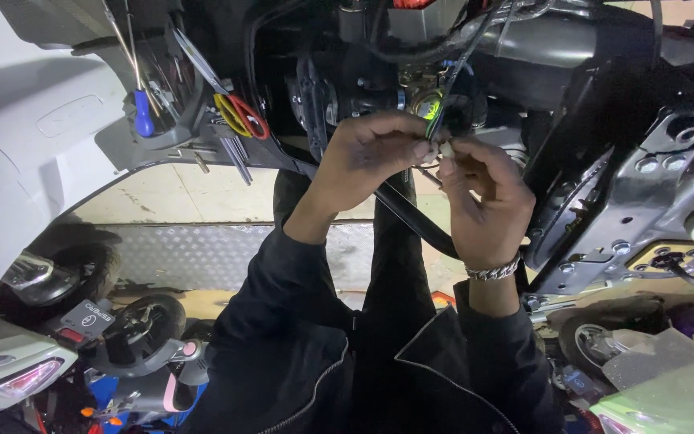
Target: The person picks up a pair of scissors and a small electronic component, then uses a screwdriver to strip the insulation from wires. They then move to a scooter and connect the wires to the scooter's electrical system.
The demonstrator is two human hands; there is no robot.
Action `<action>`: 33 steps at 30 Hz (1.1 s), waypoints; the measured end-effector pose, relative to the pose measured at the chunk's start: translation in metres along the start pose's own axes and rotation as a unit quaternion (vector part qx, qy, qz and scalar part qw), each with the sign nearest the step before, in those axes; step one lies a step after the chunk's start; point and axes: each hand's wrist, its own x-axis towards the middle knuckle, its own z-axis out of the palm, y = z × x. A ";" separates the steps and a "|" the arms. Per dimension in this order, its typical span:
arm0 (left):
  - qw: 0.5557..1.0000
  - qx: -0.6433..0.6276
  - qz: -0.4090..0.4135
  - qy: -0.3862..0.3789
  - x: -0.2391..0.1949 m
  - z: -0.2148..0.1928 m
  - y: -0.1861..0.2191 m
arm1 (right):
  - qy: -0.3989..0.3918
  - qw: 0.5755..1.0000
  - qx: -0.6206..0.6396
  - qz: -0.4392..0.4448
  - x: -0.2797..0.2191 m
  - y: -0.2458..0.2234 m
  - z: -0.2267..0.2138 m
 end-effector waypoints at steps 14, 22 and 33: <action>0.999 0.005 0.016 -0.027 0.001 -0.004 0.002 | -0.003 1.000 0.024 0.015 0.001 0.003 -0.002; 0.992 0.103 0.066 0.008 0.001 -0.002 0.003 | -0.001 0.998 -0.058 -0.035 0.002 -0.011 0.011; 0.976 0.180 0.116 0.026 0.003 0.009 0.017 | 0.033 0.999 -0.027 -0.018 -0.004 0.003 0.013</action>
